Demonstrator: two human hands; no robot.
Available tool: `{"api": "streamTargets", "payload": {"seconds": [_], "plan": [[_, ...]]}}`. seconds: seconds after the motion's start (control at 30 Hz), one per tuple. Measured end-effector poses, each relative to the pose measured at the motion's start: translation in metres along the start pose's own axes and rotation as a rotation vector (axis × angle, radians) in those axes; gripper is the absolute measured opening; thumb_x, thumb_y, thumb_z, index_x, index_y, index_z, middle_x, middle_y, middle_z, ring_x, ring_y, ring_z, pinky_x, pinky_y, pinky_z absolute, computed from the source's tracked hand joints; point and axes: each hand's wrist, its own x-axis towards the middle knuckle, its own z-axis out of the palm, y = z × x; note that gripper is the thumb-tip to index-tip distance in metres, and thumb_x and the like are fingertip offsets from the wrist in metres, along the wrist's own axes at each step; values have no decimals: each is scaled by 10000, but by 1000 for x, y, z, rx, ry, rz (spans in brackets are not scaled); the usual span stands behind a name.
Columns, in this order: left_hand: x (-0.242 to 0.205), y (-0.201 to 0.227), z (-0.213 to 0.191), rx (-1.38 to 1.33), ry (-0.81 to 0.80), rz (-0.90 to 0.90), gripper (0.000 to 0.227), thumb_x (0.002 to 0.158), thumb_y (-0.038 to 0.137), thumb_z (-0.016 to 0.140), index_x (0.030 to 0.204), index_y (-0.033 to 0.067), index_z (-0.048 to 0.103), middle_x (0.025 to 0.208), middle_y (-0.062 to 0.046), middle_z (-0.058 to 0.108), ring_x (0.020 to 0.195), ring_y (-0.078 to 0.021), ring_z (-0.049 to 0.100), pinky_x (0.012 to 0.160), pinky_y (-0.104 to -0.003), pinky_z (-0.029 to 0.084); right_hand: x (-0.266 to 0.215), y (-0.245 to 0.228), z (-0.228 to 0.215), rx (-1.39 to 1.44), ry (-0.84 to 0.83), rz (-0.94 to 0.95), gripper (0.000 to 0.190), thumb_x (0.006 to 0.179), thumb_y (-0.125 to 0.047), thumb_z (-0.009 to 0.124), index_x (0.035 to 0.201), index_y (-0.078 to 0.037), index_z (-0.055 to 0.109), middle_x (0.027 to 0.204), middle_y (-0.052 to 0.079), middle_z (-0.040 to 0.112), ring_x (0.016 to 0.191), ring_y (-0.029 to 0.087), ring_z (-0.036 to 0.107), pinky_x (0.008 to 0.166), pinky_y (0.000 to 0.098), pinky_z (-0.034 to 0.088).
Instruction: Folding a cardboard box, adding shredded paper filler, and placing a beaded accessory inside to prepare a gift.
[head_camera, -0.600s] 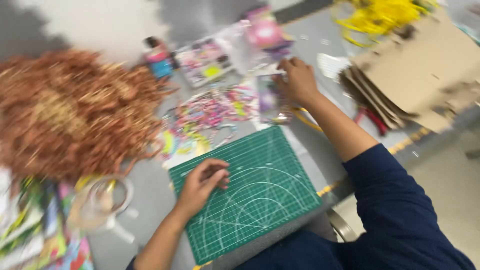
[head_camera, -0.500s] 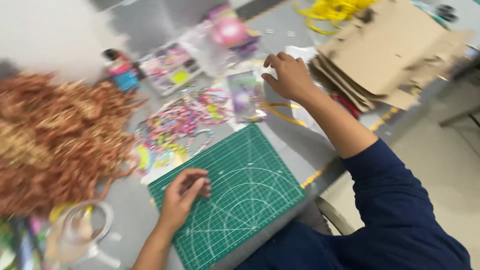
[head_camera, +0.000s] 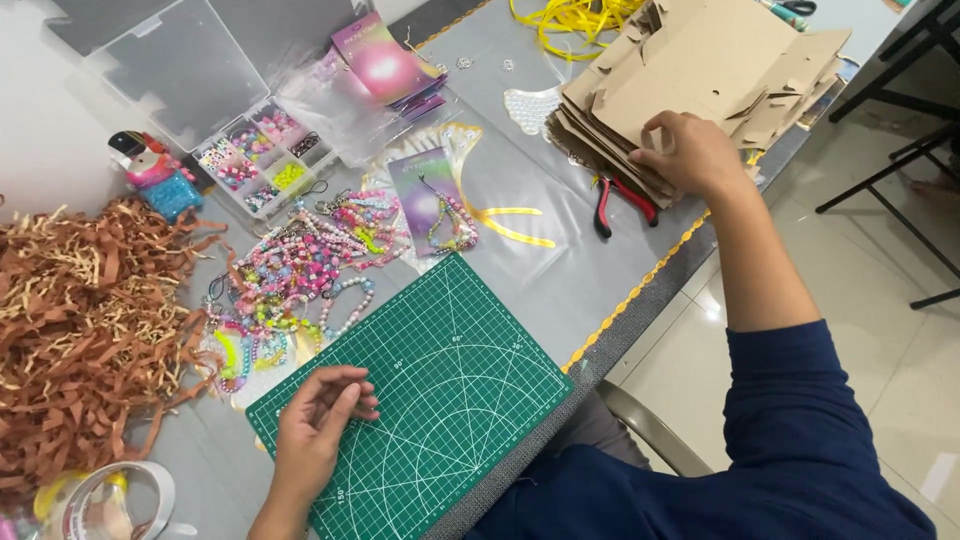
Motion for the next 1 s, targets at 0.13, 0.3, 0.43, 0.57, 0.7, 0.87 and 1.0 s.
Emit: {"api": "streamTargets", "payload": {"seconds": [0.13,0.3,0.43,0.57,0.7,0.87,1.0], "plan": [[0,-1,-1,15,-3,12,216,965,94,604,1139,8,698,972,-153,755,817,-240,757,705,-365,707,-10,-4,-12,95,-7,57,408,963,-523,730,1234,-222,689,1069,66,700,973,301,643,717,471,471],[0,0,-1,16,-20,13,217,968,94,599,1144,16,699,982,-145,757,829,-237,758,704,-357,707,10,29,18,-1,105,-47,241,962,-254,673,1134,-96,734,1069,94,743,921,370,660,696,513,506],[0,4,1,16,-12,8,212,956,110,622,1130,21,703,959,-137,761,823,-228,760,702,-358,711,7,30,21,-8,282,-44,223,898,-157,562,960,-232,763,807,74,738,763,375,673,584,498,486],[-1,7,2,22,-15,16,214,960,121,620,1130,22,704,963,-130,757,825,-225,759,702,-347,705,14,44,4,-464,923,-218,246,1150,-188,659,906,-215,639,677,-96,606,509,76,483,523,254,357],[-1,8,3,33,-13,8,212,963,127,617,1127,28,706,958,-126,761,826,-222,759,711,-345,705,37,73,-5,-541,714,-161,398,821,-101,592,1100,-349,733,686,-56,714,523,259,684,403,351,406],[-1,10,6,44,1,-24,207,954,115,624,1123,34,713,968,-125,762,844,-226,756,717,-348,702,17,23,-35,-381,337,-86,177,1078,-255,582,1197,-259,714,830,101,765,755,359,720,566,451,500],[-3,20,15,224,-9,-92,224,950,101,622,1145,84,730,1024,-91,785,925,-184,770,801,-287,691,7,13,-28,-271,255,-160,155,1086,-198,564,1204,-168,660,800,72,739,699,291,682,553,420,486]]}}
